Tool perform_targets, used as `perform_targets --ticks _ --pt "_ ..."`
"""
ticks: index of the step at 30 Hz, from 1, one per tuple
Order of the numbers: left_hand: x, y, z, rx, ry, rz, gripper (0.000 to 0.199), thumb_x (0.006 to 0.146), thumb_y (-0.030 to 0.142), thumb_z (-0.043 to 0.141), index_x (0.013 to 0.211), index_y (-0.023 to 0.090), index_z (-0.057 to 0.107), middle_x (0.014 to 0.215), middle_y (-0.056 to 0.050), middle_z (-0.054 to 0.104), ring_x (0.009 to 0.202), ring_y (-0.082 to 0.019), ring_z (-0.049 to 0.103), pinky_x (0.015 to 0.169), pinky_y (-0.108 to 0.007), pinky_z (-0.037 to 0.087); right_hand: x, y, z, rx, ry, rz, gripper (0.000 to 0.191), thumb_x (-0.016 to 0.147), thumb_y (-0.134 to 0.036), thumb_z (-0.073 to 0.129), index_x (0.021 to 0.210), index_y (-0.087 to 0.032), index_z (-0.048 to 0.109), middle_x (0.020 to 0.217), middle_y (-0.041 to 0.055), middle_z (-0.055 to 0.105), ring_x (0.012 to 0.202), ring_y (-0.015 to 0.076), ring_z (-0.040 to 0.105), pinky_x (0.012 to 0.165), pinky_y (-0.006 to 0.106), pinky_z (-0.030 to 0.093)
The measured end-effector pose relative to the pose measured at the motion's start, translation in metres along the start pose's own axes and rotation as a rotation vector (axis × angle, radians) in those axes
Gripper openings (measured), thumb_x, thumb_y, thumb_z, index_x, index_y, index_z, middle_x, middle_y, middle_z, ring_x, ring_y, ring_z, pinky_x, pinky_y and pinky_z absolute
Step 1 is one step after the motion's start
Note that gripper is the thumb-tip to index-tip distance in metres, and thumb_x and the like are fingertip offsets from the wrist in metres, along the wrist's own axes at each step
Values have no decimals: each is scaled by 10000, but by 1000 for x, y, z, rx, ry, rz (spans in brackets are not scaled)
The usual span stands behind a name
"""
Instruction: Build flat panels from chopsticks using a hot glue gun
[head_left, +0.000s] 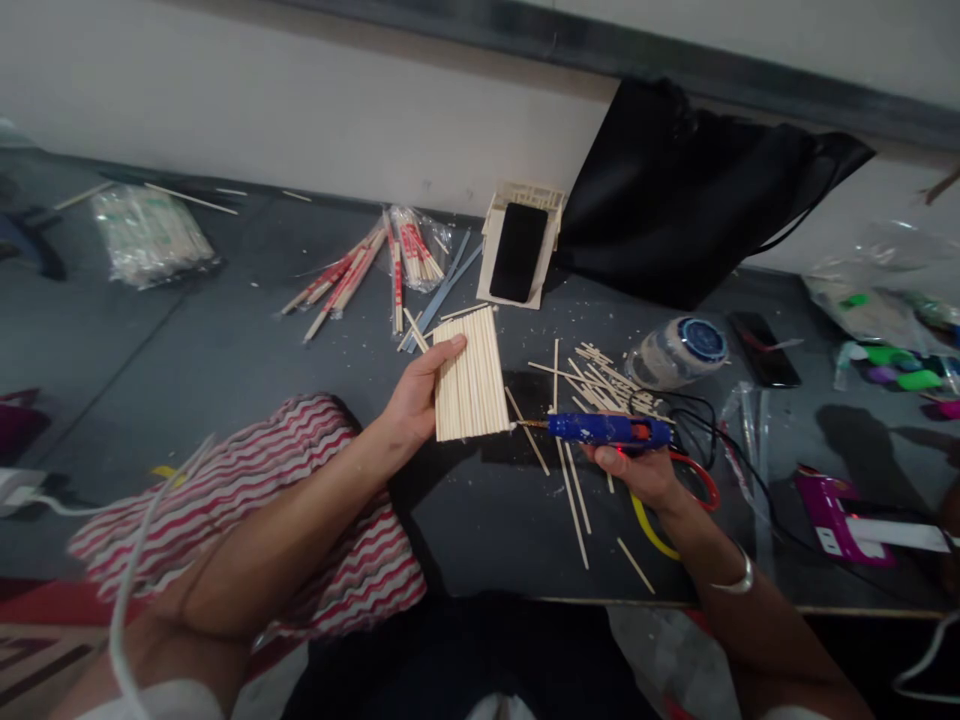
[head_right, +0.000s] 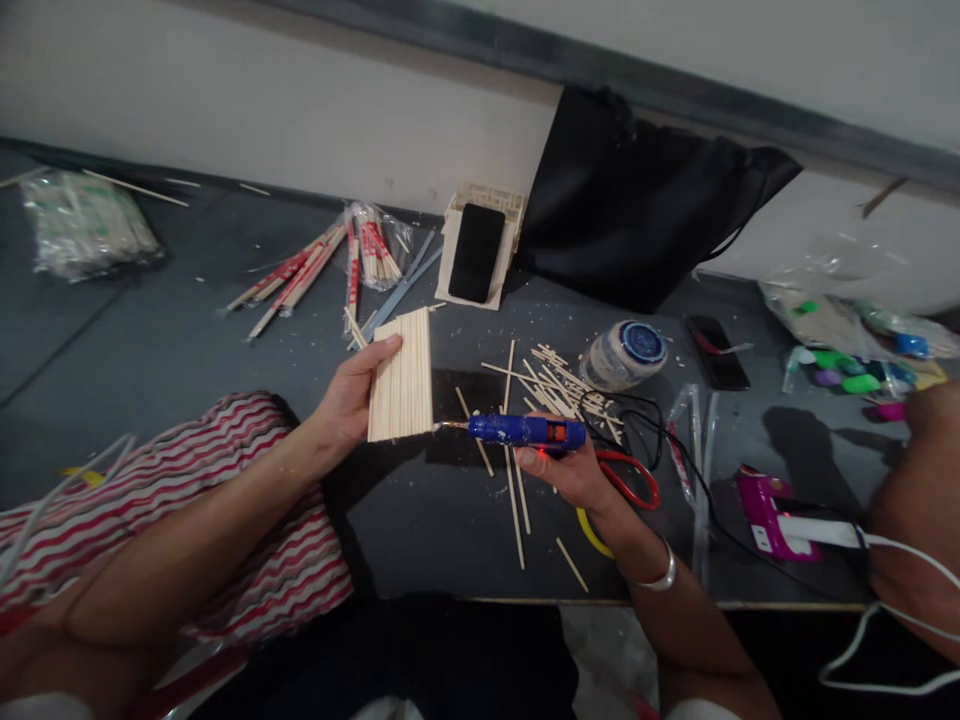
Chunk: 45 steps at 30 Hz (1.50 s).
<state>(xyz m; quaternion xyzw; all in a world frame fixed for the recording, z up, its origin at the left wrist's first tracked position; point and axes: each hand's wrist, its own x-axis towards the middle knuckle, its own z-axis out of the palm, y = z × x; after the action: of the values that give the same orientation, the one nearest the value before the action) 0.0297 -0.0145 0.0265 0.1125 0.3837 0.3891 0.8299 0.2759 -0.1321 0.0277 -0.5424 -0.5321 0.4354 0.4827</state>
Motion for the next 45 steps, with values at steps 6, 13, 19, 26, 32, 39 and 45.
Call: perform_targets --ticks 6,13,19,26,32,39,45 --pt "3 0 -3 -2 -36 -2 370 834 222 658 1176 96 721 851 -123 812 905 -289 783 933 -386 613 -2 4 -1 21 1 62 474 598 -639 885 766 -231 715 592 -10 660 512 151 577 504 306 537" --pt "3 -1 -5 38 -49 -2 346 822 241 674 1126 87 728 867 -138 812 905 -303 784 923 -401 625 -2 6 -2 6 20 77 524 583 -659 884 846 -229 740 618 -2 685 531 164 607 527 321 568" --pt "7 -1 -9 34 -89 21 354 833 241 666 1155 102 719 837 -129 809 941 -316 781 931 -417 624 -2 3 0 -29 -3 94 504 583 -643 883 828 -230 731 595 -11 662 519 155 587 524 309 553" --pt "6 -2 -8 29 -88 19 359 847 245 644 1164 93 717 845 -137 809 963 -322 777 931 -420 624 -2 5 0 -44 26 83 495 580 -645 878 822 -239 728 604 -9 657 534 164 583 534 323 553" --pt "7 -1 -10 75 -108 35 408 816 260 684 1186 90 716 840 -137 808 925 -327 781 901 -433 635 0 0 -1 -92 -28 79 450 612 -631 863 764 -240 701 611 -5 647 556 169 579 565 331 558" --pt "9 1 -13 58 -86 77 301 792 265 709 1053 121 743 776 -101 802 883 -297 786 867 -389 645 6 -15 -1 -160 -231 77 411 672 -601 815 647 -242 616 553 -22 526 512 139 475 484 278 450" --pt "12 3 -16 73 -108 192 245 764 303 739 967 167 731 789 -79 805 911 -301 784 885 -386 644 11 -10 -7 -235 -194 49 409 665 -558 820 639 -218 595 562 -27 535 519 134 491 503 271 437"
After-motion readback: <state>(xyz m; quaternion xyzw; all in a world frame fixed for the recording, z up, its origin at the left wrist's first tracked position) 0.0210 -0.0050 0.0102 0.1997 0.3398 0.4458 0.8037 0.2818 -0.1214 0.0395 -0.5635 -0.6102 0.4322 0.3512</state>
